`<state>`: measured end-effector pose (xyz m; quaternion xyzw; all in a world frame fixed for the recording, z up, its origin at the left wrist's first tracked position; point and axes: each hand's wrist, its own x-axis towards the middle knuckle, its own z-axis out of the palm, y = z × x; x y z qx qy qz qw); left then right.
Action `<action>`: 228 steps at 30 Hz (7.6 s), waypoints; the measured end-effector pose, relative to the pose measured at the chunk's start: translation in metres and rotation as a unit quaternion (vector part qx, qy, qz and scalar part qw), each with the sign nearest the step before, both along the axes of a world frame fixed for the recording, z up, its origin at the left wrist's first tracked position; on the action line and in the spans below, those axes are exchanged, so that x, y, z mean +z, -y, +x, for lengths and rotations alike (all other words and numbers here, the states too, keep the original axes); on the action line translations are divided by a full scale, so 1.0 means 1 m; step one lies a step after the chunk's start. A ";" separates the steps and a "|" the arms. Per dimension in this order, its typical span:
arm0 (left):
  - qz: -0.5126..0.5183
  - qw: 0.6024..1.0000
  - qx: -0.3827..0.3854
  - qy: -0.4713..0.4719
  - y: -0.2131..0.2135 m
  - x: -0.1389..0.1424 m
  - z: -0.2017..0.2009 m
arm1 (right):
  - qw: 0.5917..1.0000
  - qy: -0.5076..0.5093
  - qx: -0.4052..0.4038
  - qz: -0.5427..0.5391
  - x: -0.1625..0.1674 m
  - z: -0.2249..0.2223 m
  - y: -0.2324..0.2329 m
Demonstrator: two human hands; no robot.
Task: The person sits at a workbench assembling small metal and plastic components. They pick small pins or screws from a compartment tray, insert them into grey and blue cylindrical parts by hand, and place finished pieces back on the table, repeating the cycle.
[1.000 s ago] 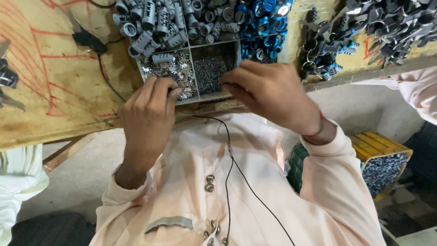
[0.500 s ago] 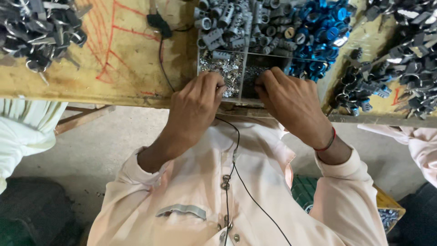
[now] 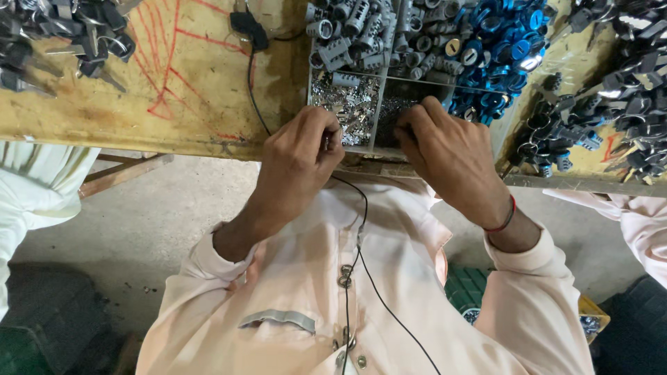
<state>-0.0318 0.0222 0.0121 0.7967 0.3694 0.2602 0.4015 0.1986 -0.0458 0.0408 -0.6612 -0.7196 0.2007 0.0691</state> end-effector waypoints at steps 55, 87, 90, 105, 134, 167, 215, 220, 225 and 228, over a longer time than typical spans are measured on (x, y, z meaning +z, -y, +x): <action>-0.192 0.961 -0.093 0.177 0.016 -0.005 0.037 | 0.968 -0.171 -0.185 0.000 0.043 0.026 0.040; -0.517 0.798 -0.080 0.300 0.041 -0.005 0.060 | 0.939 -0.227 -0.208 0.153 -0.004 -0.013 0.072; -0.514 0.793 -0.095 0.314 0.044 -0.006 0.058 | 0.875 -0.396 -0.259 0.103 -0.007 -0.013 0.078; -0.430 0.837 -0.130 0.311 0.031 -0.006 0.042 | 0.930 -0.197 -0.107 0.290 -0.021 -0.020 0.067; -0.562 0.718 -0.147 0.385 0.008 -0.031 0.041 | 0.852 -0.449 -0.268 -0.016 0.052 -0.019 0.002; -0.482 0.838 -0.041 0.251 0.024 0.007 0.030 | 0.949 -0.211 -0.108 0.210 0.015 -0.017 0.053; -0.156 0.952 -0.049 0.257 0.020 -0.007 0.036 | 0.967 -0.237 -0.053 0.083 0.051 -0.001 0.030; -0.033 0.958 -0.098 0.269 -0.006 -0.025 0.038 | 0.967 0.127 -0.014 0.223 0.052 0.029 0.005; -0.021 0.960 -0.107 0.257 -0.005 -0.025 0.041 | 0.966 0.157 -0.014 0.203 0.015 0.034 -0.015; -0.016 0.957 -0.099 0.272 -0.005 -0.026 0.045 | 0.966 0.171 -0.002 0.193 0.005 0.040 -0.023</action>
